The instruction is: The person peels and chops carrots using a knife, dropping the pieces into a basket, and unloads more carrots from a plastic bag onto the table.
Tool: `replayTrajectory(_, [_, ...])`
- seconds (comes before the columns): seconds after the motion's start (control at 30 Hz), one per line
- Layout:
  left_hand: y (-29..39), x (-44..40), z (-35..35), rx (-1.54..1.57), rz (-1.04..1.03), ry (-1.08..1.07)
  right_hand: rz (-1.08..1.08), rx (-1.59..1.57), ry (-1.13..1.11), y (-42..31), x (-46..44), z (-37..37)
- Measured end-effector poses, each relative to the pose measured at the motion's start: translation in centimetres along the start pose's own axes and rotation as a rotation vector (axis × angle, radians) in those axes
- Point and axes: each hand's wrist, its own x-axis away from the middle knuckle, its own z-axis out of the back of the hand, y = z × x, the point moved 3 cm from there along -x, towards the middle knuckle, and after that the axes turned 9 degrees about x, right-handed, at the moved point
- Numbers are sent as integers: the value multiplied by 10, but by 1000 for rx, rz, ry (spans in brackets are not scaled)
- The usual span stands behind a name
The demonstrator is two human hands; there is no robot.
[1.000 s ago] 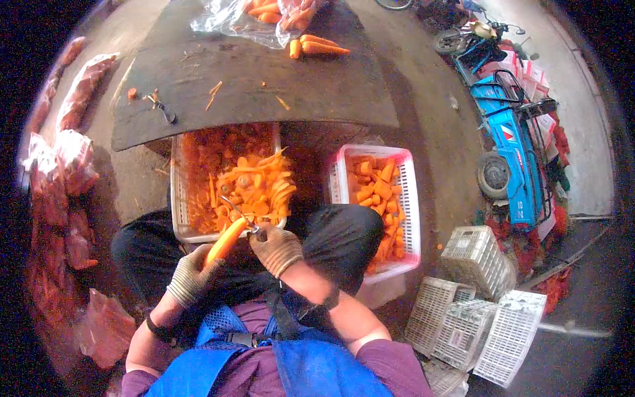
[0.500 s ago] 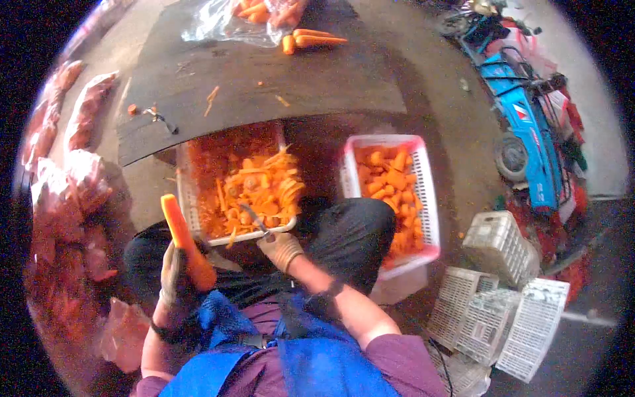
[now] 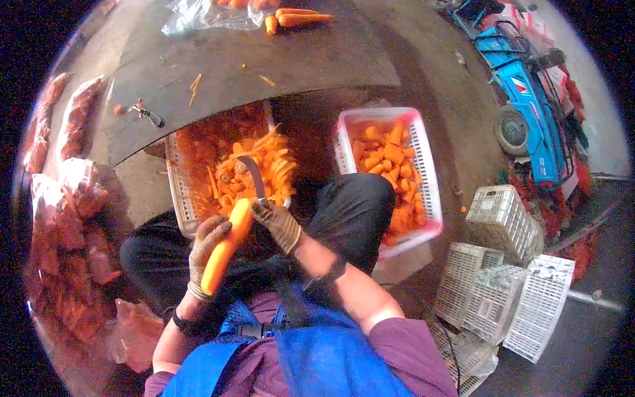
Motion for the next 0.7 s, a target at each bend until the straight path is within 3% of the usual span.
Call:
replayTrajectory(0.03, [8,3,-7,54,71,-74,27,68,30,-20,7,0])
replayTrajectory(0.1, [13,7,-1,-280,-201,-286,-46,-21,14,-31,13,1])
replayTrajectory(0.13, [20,8,0,-201,124,-201,-82,-66,5,-36,15,-1])
replayTrajectory(0.17, [16,10,5,121,180,-126,-79,-8,16,-41,17,-4])
replayTrajectory(0.23, [14,12,8,273,357,-172,-76,109,33,-54,20,-13])
replayTrajectory(0.3, [1,6,18,-149,274,-257,-78,368,-7,-60,19,-19])
replayTrajectory(0.33, [1,3,20,-310,340,-264,-74,496,-29,-62,18,-23])
replayTrajectory(0.43, [-10,-2,31,-288,337,-219,57,460,-18,-78,23,-35])
replayTrajectory(0.6, [9,3,41,-179,436,-57,115,843,116,-93,29,-31])
replayTrajectory(0.7, [15,1,44,-342,411,-81,75,955,105,-96,33,-34])
